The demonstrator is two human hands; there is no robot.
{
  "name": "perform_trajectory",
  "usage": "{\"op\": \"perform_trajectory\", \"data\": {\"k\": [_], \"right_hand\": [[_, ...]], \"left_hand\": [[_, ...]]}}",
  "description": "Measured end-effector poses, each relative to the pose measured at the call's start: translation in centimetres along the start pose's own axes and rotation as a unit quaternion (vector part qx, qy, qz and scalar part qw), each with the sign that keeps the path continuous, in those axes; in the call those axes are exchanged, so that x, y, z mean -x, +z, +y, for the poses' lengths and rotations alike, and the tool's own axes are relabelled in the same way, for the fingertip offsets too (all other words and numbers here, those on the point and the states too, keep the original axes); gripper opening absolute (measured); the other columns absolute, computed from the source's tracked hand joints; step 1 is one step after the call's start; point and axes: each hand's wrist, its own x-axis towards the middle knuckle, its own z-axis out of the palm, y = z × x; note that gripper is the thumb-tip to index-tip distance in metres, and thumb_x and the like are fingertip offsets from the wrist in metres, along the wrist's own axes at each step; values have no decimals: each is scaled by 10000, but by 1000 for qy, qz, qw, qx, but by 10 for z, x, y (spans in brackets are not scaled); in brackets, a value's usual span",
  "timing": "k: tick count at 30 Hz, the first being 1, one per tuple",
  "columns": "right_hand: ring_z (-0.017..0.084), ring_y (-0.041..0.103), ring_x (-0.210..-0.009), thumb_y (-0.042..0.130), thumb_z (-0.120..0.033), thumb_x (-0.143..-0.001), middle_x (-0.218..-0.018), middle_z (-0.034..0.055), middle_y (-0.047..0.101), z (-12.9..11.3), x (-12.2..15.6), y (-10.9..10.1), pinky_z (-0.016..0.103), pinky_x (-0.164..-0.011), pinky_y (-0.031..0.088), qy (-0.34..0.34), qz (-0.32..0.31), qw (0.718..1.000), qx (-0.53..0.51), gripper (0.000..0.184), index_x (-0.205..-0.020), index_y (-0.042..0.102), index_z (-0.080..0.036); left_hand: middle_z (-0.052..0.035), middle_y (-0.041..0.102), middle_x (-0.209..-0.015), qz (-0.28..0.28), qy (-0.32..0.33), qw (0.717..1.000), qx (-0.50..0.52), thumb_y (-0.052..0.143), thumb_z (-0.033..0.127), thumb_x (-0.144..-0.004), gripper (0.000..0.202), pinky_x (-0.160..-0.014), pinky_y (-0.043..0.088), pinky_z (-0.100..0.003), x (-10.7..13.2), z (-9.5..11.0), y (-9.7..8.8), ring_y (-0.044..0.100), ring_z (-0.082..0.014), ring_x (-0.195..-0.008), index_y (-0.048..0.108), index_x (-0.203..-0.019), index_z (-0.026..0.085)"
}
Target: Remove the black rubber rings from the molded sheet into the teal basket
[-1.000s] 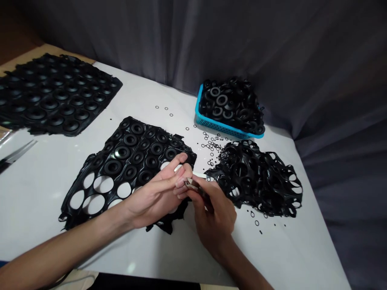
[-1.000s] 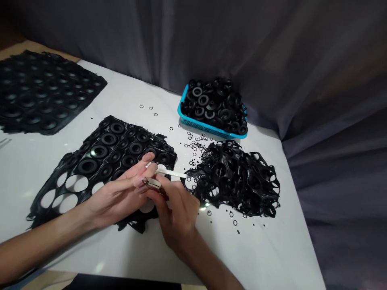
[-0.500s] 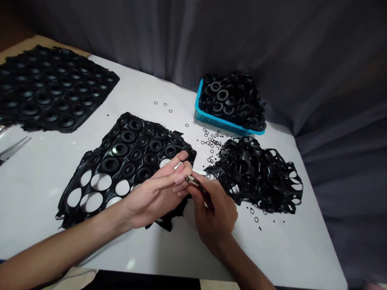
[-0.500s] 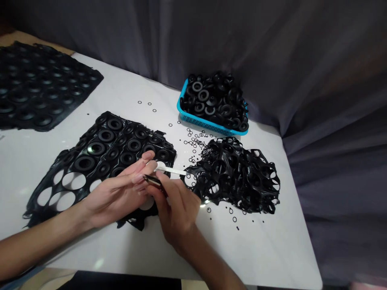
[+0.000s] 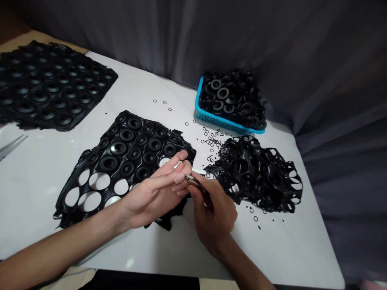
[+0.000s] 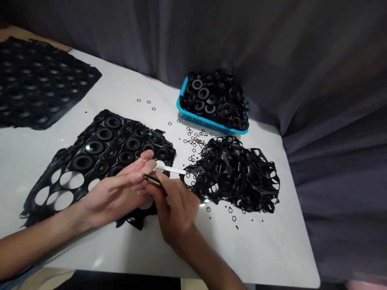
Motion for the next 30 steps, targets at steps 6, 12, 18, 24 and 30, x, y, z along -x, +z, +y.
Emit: {"op": "perform_trajectory", "data": {"k": [6, 12, 18, 24, 30], "right_hand": [[137, 757, -725, 589, -218, -1070, -938, 19, 800, -2, 0, 0, 231, -640, 616, -8, 3, 1000, 13, 250, -1310, 648, -254], [155, 772, -742, 597, -213, -1063, -949, 24, 808, -1, 1, 0, 244, -628, 618, -10, 12, 1000, 20, 288, -1342, 645, -267], [160, 780, -746, 614, -194, -1050, -974, 26, 814, 0, 0, -1, 252, -637, 634, -23, 16, 999, 17, 349, -1387, 627, -283], [149, 770, -719, 602, -219, -1067, -968, 30, 811, -2, -1, -2, 243, -606, 624, -29, 14, 999, 34, 296, -1358, 625, -268], [151, 777, -752, 613, -186, -1051, -996, 28, 812, -2, 0, -2, 249, -657, 639, -23, 9, 999, 29, 333, -1372, 621, -276]], "left_hand": [[61, 480, -753, -11, -4, 1000, 7, 787, 44, -871, 291, -670, 498, -165, 1, 0, -2, 508, -69, -633, 606, -1040, 196], [60, 492, -755, -11, -6, 1000, 12, 771, 33, -878, 291, -669, 503, -163, 1, 0, -1, 514, -70, -632, 606, -1047, 204], [64, 463, -744, -3, -13, 1000, 15, 765, 37, -876, 308, -657, 490, -172, 1, 0, 1, 504, -77, -626, 586, -1044, 222], [60, 489, -739, -18, -11, 1000, 21, 791, 112, -919, 238, -675, 500, -163, 1, -1, 0, 514, -71, -634, 611, -1043, 209], [53, 491, -742, -17, -12, 1000, 20, 753, 120, -951, 192, -679, 502, -171, 0, 0, -1, 514, -80, -638, 615, -1048, 213]]}}
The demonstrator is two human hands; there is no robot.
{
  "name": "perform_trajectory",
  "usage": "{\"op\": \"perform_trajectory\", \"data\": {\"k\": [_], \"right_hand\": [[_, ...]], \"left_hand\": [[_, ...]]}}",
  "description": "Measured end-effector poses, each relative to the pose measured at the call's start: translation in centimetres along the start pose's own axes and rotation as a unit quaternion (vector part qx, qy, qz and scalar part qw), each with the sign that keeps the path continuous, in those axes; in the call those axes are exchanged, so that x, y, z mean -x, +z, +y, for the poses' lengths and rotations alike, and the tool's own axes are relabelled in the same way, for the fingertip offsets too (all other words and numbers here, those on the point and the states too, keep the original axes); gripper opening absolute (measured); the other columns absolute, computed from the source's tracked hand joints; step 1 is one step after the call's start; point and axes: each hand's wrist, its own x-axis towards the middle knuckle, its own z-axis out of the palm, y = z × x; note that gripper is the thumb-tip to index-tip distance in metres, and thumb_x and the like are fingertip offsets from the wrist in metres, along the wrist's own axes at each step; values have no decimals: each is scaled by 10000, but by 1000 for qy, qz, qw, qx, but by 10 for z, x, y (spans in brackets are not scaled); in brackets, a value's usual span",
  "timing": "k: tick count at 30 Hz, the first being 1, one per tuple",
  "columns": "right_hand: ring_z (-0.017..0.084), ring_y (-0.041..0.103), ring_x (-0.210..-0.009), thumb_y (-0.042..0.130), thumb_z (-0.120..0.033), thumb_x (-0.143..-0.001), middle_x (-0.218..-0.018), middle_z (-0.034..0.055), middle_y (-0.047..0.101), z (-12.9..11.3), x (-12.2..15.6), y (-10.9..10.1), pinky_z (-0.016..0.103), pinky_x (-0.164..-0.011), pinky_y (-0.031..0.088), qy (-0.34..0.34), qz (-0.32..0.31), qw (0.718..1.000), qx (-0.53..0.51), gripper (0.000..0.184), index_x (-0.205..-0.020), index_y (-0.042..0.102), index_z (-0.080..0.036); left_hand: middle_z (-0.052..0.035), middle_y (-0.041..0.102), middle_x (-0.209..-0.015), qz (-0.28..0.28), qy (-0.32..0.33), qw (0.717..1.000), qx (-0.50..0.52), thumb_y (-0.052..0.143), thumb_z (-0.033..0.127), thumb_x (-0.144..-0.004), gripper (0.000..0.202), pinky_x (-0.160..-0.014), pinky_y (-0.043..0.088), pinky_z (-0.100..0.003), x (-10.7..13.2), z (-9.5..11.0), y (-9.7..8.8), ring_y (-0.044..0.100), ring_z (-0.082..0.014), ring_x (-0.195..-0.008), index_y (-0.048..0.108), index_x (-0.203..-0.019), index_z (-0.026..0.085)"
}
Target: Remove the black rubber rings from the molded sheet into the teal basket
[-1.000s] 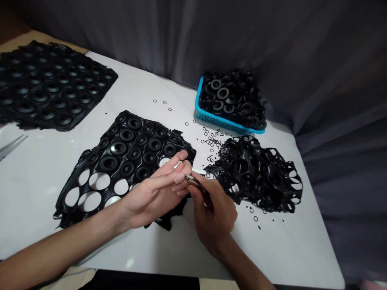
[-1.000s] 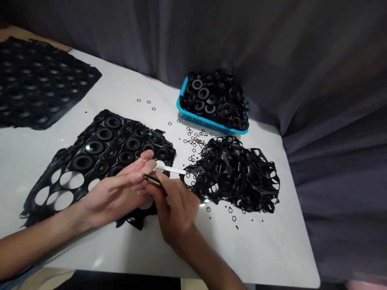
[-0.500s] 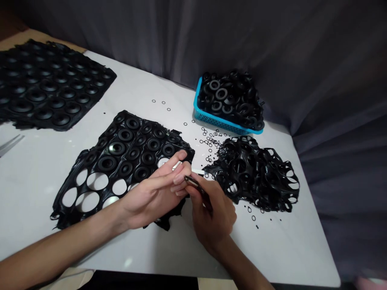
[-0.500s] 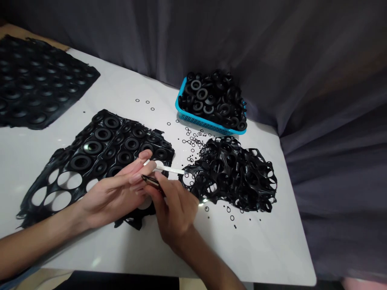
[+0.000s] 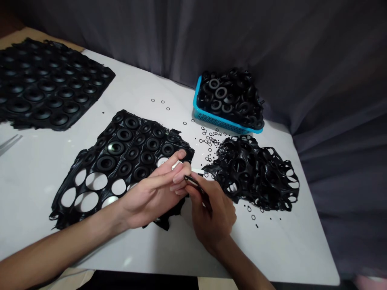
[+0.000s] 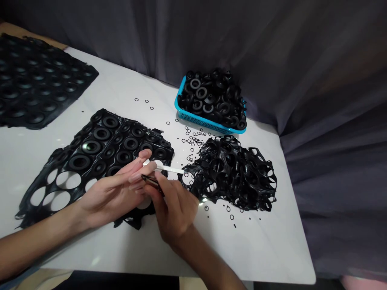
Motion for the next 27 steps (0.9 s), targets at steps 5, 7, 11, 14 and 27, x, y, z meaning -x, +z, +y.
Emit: {"op": "perform_trajectory", "data": {"k": [5, 7, 11, 14, 27], "right_hand": [[146, 774, -757, 594, -192, -1064, -994, 31, 812, 1, 0, 1, 244, -668, 637, -3, 4, 1000, -2, 296, -1349, 624, -266], [143, 773, -756, 594, -192, -1065, -987, 33, 812, 1, -1, 1, 235, -661, 631, -5, 7, 1000, -1, 274, -1330, 631, -253], [132, 767, -723, 594, -190, -1062, -969, 20, 815, 1, -1, 2, 224, -648, 624, -9, 12, 1000, 7, 230, -1278, 653, -244], [126, 769, -731, 587, -207, -1069, -957, 18, 814, 2, -2, 2, 213, -672, 629, -1, 19, 1000, 2, 183, -1231, 667, -232], [115, 736, -666, 579, -238, -1079, -898, 11, 797, 1, 1, -1, 209, -616, 600, 13, -1, 1000, -9, 195, -1253, 668, -229]], "left_hand": [[49, 502, -748, -5, 2, 1000, 3, 733, 129, -973, 161, -693, 512, -173, 0, 0, -2, 525, -82, -647, 618, -1054, 208], [49, 504, -751, -8, 3, 1000, 3, 737, 129, -972, 158, -700, 514, -170, 0, -1, -2, 528, -78, -651, 622, -1053, 202], [52, 495, -740, 0, 9, 1000, -6, 739, 111, -963, 157, -667, 500, -164, -1, -1, -1, 507, -74, -635, 626, -1032, 195], [51, 507, -749, -1, 13, 1000, -14, 747, 82, -947, 181, -668, 495, -159, 0, -1, -1, 500, -69, -642, 634, -1041, 187], [48, 505, -751, -40, 38, 994, -98, 751, 205, -984, 144, -719, 465, -170, -1, -1, -4, 421, -85, -659, 609, -1006, 208]]}}
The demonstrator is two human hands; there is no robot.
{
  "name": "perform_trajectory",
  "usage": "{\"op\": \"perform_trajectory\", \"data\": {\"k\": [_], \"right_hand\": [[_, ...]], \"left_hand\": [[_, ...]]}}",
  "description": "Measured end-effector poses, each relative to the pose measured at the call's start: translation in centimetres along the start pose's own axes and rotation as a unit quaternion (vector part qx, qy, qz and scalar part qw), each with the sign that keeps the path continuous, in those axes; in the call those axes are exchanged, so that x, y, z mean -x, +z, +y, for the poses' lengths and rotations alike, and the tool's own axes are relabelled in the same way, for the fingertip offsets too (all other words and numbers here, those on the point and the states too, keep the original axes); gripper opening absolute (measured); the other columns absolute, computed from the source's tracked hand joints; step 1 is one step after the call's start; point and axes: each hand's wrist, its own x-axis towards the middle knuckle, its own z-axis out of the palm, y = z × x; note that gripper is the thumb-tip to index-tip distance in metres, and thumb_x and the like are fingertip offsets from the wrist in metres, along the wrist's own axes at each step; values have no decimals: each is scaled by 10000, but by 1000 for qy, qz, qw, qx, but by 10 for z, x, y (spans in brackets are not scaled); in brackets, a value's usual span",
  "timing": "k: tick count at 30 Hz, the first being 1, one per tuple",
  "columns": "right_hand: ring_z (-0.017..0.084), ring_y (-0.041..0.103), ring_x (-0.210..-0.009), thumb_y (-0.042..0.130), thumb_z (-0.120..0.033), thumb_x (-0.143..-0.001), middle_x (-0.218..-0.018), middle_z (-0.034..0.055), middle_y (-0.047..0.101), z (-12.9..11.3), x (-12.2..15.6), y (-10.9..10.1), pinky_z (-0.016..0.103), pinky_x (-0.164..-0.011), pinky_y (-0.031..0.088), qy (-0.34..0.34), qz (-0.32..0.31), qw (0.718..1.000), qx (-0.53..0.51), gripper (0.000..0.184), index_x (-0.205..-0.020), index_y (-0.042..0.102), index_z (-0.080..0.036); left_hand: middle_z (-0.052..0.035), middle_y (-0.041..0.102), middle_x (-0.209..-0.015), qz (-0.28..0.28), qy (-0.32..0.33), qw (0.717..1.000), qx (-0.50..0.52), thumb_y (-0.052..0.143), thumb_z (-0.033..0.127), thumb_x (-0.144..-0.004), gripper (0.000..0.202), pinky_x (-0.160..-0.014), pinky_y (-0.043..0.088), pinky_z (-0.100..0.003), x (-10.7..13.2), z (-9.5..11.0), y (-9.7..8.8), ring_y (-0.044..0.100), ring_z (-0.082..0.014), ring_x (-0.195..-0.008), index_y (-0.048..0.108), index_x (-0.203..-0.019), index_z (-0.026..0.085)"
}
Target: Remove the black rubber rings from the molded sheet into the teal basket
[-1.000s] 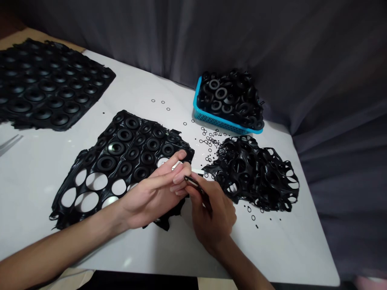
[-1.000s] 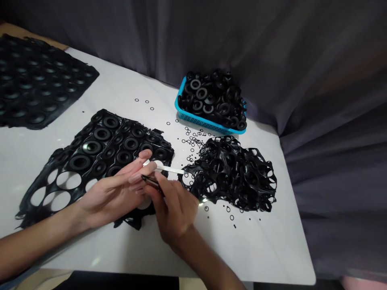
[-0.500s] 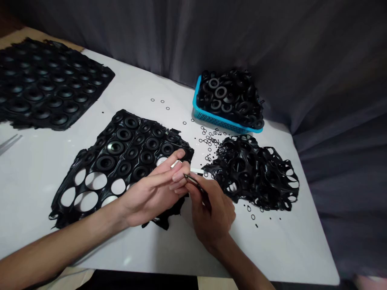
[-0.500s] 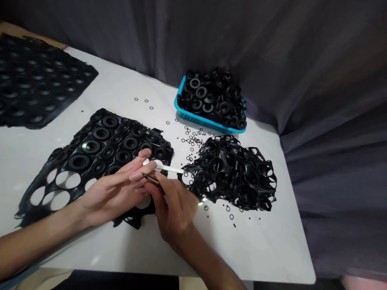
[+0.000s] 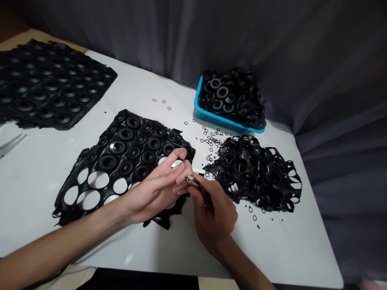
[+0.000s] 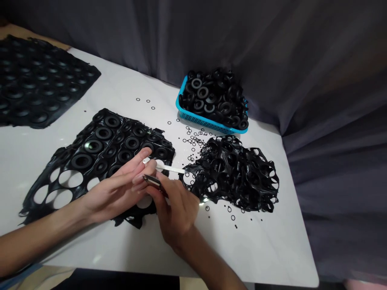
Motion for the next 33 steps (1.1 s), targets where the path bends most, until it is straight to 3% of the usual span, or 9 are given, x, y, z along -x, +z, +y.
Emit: {"op": "perform_trajectory", "data": {"k": [10, 20, 28, 33], "right_hand": [[121, 735, -682, 588, -230, -1077, -880, 30, 792, 1, -1, 1, 218, -598, 581, -30, 18, 999, 2, 183, -1239, 668, -196], [119, 757, -711, 604, -191, -1059, -909, 17, 807, 1, -1, 0, 209, -636, 603, -15, 9, 1000, 9, 178, -1223, 668, -219], [125, 763, -701, 609, -236, -1063, -905, 10, 810, 3, 2, 1, 214, -633, 619, 14, 26, 1000, 3, 139, -1183, 678, -233], [128, 754, -697, 619, -255, -1059, -926, 20, 806, 4, 3, 2, 221, -629, 621, 13, 19, 1000, -22, 188, -1239, 664, -231]], "left_hand": [[46, 495, -758, -20, 21, 999, -39, 696, 195, -1015, 129, -703, 461, -157, -2, 2, -3, 412, -81, -644, 575, -971, 213], [48, 523, -766, -27, 34, 997, -59, 709, 186, -1009, 140, -722, 474, -154, -2, 2, -6, 434, -78, -663, 573, -1021, 220], [50, 500, -724, -4, 29, 999, -40, 747, 193, -980, 169, -676, 455, -160, -4, 2, -2, 407, -82, -631, 580, -964, 203], [53, 516, -715, 26, 13, 999, 27, 854, 129, -862, 274, -668, 463, -159, -5, 5, 2, 437, -73, -628, 631, -1010, 188]]}}
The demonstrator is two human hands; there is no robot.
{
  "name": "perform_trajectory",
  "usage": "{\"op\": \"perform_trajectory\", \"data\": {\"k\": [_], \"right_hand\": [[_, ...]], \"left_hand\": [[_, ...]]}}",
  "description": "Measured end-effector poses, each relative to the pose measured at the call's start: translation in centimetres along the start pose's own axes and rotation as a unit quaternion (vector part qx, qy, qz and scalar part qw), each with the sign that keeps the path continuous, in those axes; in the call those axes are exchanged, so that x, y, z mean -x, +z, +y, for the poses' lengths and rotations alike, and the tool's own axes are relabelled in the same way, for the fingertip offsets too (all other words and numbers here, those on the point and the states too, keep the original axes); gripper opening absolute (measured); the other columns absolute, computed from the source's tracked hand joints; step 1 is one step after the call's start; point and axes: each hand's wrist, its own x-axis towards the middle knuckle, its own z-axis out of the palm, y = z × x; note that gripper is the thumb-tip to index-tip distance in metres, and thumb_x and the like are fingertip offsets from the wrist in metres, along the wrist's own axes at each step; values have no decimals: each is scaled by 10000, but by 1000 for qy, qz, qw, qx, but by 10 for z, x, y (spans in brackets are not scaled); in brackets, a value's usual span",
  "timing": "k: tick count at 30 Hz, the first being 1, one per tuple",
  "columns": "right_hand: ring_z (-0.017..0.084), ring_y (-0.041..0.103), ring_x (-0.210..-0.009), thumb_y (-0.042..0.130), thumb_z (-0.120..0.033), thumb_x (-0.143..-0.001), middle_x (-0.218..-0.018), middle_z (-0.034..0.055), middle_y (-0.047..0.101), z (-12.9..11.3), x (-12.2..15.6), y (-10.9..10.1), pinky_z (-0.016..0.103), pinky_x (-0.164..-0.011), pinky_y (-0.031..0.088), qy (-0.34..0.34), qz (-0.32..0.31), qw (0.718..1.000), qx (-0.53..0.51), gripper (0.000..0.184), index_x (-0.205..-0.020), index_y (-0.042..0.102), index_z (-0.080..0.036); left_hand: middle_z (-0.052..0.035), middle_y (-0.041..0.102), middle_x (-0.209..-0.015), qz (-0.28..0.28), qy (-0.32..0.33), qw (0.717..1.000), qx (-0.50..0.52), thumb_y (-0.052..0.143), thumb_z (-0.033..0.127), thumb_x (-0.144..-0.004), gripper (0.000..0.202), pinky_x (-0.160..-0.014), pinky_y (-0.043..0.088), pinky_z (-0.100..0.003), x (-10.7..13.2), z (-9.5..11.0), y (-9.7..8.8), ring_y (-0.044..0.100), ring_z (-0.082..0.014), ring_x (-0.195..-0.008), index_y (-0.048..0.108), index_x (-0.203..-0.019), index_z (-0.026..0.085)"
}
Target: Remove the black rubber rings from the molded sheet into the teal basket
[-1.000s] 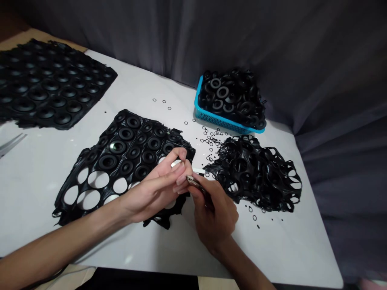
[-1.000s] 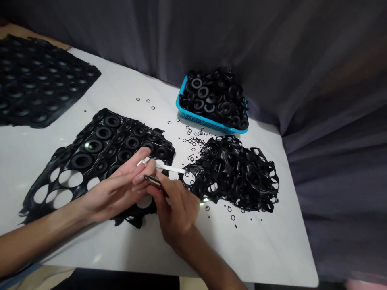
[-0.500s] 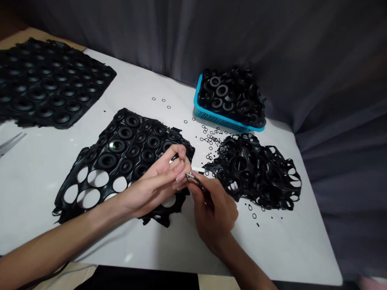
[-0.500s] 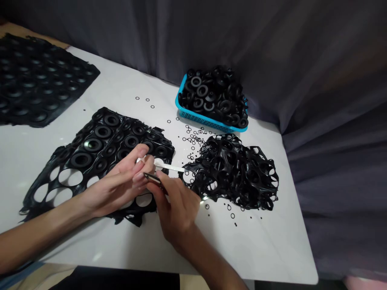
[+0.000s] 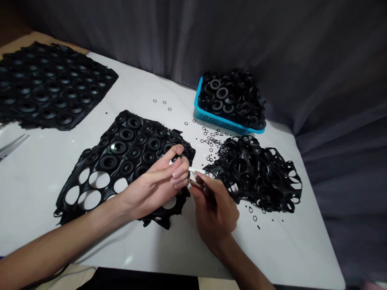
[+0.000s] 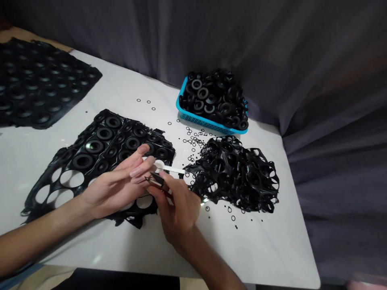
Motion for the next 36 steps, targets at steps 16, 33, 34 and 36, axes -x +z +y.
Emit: {"op": "perform_trajectory", "data": {"k": [16, 33, 34, 36], "right_hand": [[127, 754, -690, 619, -234, -1063, -926, 17, 810, -2, -5, -1, 222, -624, 609, -54, -4, 998, 35, 219, -1278, 660, -233], [137, 761, -689, 632, -254, -1058, -896, 4, 808, 0, -5, 0, 234, -623, 615, -50, 0, 998, 41, 241, -1296, 671, -254], [135, 756, -682, 626, -261, -1063, -890, 4, 805, 0, -5, 0, 233, -614, 609, -52, 1, 998, 44, 227, -1285, 672, -250], [131, 748, -673, 614, -273, -1071, -889, 11, 803, 0, -5, 0, 234, -601, 598, -58, 3, 997, 51, 207, -1265, 674, -238]], "left_hand": [[24, 485, -766, -1, -64, 998, 28, 795, 108, -894, 165, -704, 501, -155, 5, 0, -5, 491, -92, -696, 710, -1033, 132], [20, 482, -785, -6, -74, 996, 41, 719, 127, -969, 39, -726, 513, -179, 6, 1, -2, 485, -99, -700, 681, -974, 135], [21, 483, -784, -5, -74, 996, 42, 720, 125, -968, 40, -723, 513, -177, 6, 1, -2, 485, -97, -698, 681, -973, 135], [22, 485, -782, -6, -74, 996, 43, 727, 118, -961, 48, -718, 512, -175, 6, 0, -3, 487, -93, -696, 682, -964, 132]]}}
